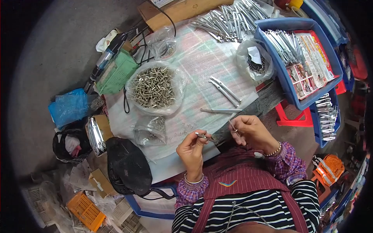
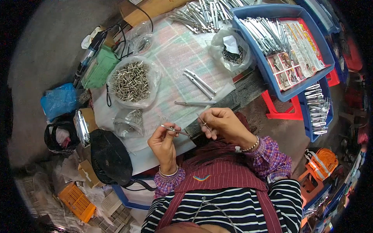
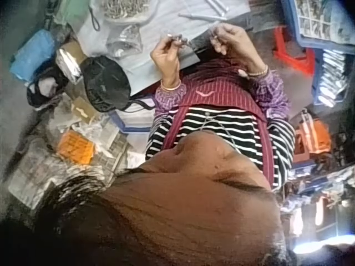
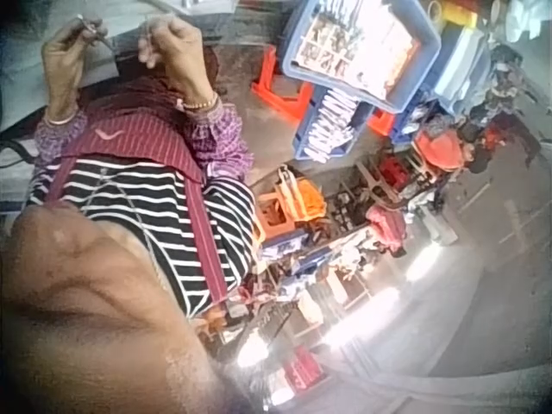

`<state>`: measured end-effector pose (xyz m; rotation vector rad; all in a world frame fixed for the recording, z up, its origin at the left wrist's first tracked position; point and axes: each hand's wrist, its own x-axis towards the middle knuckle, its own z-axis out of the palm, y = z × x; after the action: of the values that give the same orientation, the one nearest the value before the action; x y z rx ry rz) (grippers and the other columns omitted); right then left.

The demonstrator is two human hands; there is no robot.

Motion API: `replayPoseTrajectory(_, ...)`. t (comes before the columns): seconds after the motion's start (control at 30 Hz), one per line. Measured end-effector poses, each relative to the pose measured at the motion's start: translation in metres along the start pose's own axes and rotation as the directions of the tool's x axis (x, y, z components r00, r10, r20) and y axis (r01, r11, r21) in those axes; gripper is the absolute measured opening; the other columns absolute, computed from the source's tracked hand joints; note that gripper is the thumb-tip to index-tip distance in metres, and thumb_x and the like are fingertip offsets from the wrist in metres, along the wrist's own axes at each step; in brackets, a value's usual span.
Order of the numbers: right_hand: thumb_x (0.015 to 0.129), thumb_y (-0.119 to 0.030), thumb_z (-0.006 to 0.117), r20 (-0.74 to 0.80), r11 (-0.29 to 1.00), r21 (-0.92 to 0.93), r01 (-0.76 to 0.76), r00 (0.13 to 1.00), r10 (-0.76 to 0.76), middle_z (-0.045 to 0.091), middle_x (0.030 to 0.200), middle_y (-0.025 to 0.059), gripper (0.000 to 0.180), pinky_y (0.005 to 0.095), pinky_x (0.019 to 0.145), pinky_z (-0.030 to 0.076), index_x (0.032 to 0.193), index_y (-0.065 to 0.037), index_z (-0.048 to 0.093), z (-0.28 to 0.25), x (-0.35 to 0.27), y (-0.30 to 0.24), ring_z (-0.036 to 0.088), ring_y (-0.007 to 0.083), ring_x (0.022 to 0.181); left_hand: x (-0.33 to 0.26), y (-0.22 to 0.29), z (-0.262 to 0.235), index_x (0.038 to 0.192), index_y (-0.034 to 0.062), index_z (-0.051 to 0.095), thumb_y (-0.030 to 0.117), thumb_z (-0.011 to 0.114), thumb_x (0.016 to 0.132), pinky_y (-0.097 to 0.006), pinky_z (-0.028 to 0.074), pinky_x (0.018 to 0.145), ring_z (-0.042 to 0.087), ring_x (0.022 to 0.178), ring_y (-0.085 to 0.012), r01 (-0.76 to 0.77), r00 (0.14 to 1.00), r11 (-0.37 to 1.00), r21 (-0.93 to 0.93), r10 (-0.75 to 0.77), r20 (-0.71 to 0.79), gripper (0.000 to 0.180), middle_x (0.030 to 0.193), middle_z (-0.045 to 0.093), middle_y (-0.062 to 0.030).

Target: Assembling small metal components by manually joining metal pins and brackets at a workbench.

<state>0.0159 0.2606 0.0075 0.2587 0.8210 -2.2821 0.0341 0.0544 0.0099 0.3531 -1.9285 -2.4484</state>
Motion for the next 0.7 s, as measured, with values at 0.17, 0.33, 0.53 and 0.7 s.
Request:
replayPoseTrajectory(0.17,0.086,-0.015,0.063,-0.169,0.948,-0.303,0.095,0.974,-0.151,0.064,0.077,0.0065,0.021,0.0173,0.051,0.044,0.098,0.001,0.06,0.018,-0.005,-0.004,0.056,0.0067,0.061,-0.001,-0.002,0.0,0.093,-0.0057,0.062,0.007,0.063,0.084,-0.022,0.046,0.061,0.06,0.071,-0.0141,0.0,1.0,1.0,-0.016,0.0,0.001,0.015,0.079,0.064,-0.0114)
replayPoseTrajectory(0.33,0.081,-0.011,0.067,-0.208,0.9,-0.404,0.163,0.942,-0.264,0.064,0.08,0.0045,0.02,0.0171,0.053,0.042,0.096,0.001,0.062,0.016,-0.007,0.002,0.054,0.0046,0.062,-0.002,-0.003,0.002,0.093,-0.0062,0.061,0.007,0.064,0.083,-0.022,0.046,0.061,0.058,0.069,-0.0128,0.015,1.0,1.0,0.001,-0.015,0.017,0.016,0.079,0.064,-0.0117)
replayPoseTrajectory(0.53,0.076,-0.004,0.069,-0.021,0.508,-0.801,0.316,0.834,-0.552,0.061,0.08,0.002,0.019,0.0202,0.058,0.043,0.094,0.0,0.065,0.019,-0.009,0.0,0.056,0.0086,0.067,-0.004,-0.003,0.004,0.093,-0.006,0.061,0.006,0.064,0.083,-0.022,0.046,0.061,0.059,0.07,-0.0129,0.023,0.999,1.0,-0.001,-0.023,0.035,0.016,0.079,0.064,-0.0114)
replayPoseTrajectory(0.7,0.076,-0.001,0.064,0.11,0.325,-0.883,0.337,0.823,-0.557,0.062,0.086,0.0064,0.016,0.0239,0.066,0.046,0.093,0.001,0.064,0.028,-0.009,-0.005,0.06,0.0133,0.079,-0.007,-0.001,0.009,0.093,-0.005,0.062,0.006,0.064,0.083,-0.022,0.046,0.062,0.06,0.071,-0.0138,0.044,0.997,0.999,-0.007,-0.043,0.056,0.015,0.08,0.064,-0.0112)
